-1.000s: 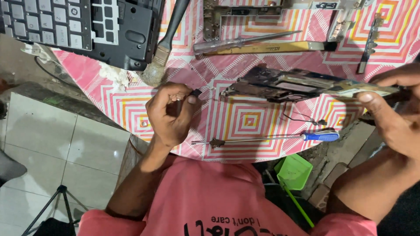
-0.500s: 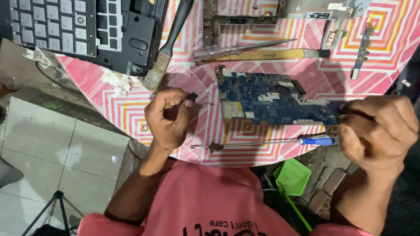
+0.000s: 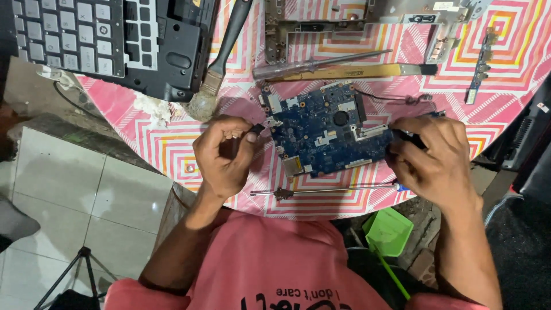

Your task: The person uses a screwdriver to remove screws from a laptop motherboard and then detaches a small ribbon cable. They work on a table covered with a patterned cloth, handling the motherboard and various tools.

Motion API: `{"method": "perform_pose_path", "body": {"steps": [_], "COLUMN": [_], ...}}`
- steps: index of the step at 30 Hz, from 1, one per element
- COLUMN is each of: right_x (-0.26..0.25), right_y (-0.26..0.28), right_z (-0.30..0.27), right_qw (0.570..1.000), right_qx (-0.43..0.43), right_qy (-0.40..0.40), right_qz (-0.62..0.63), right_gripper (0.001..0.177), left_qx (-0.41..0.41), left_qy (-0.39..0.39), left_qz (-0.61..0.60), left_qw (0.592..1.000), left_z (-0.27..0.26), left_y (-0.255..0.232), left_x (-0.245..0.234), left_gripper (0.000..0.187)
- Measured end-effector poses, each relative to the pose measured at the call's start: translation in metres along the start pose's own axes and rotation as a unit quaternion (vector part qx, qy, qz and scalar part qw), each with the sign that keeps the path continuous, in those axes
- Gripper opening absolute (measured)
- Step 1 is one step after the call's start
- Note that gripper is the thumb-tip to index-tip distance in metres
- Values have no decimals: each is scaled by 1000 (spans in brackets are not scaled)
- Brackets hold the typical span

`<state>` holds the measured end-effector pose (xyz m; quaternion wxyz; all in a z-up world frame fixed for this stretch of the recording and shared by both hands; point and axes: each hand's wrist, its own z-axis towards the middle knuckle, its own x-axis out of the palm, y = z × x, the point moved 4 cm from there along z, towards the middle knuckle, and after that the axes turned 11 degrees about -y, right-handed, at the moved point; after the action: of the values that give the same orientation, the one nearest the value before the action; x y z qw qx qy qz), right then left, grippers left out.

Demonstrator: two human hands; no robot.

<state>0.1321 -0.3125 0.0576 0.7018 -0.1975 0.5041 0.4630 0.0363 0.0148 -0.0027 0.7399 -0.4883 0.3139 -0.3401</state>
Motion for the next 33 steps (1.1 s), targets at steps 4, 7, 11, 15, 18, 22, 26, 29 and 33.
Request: {"method": "perform_pose_path", "body": {"steps": [4,7,11,15,18,22,26,29,33], "right_x": [2,3,5,4,5,3,4,6,5], "right_y": [6,6,4,10,8,12,13,11,14], "right_z": [14,18,11,16,11,14,14,11,16], "right_qw": [997,994,982,980,978,980,983,983,981], "right_qx": [10,10,17,31,31,36,55,51,74], "right_qy": [77,109,174,192,198,186,172,172,177], "right_qz": [-19,-24,-64,-28,-55,-65,-34,-30,-21], "right_gripper": [14,16,24,22,38,43,45,47,45], "left_qx": [-3,3,11,2,35,26,29,26,20], "left_qy": [5,13,20,13,15,18,17,25,28], "left_qz": [45,48,50,60,47,43,51,53,53], "left_qw": [999,999,998,998,998,999,998,998,998], "left_z": [5,10,12,13,18,18,19,18,19], "left_y": [-10,-16,-21,-23,-30,-31,-33,-31,-32], "left_x": [0,2,4,3,5,5,5,5,5], "left_gripper": [7,8,9,6,7,6,4,4,7]}}
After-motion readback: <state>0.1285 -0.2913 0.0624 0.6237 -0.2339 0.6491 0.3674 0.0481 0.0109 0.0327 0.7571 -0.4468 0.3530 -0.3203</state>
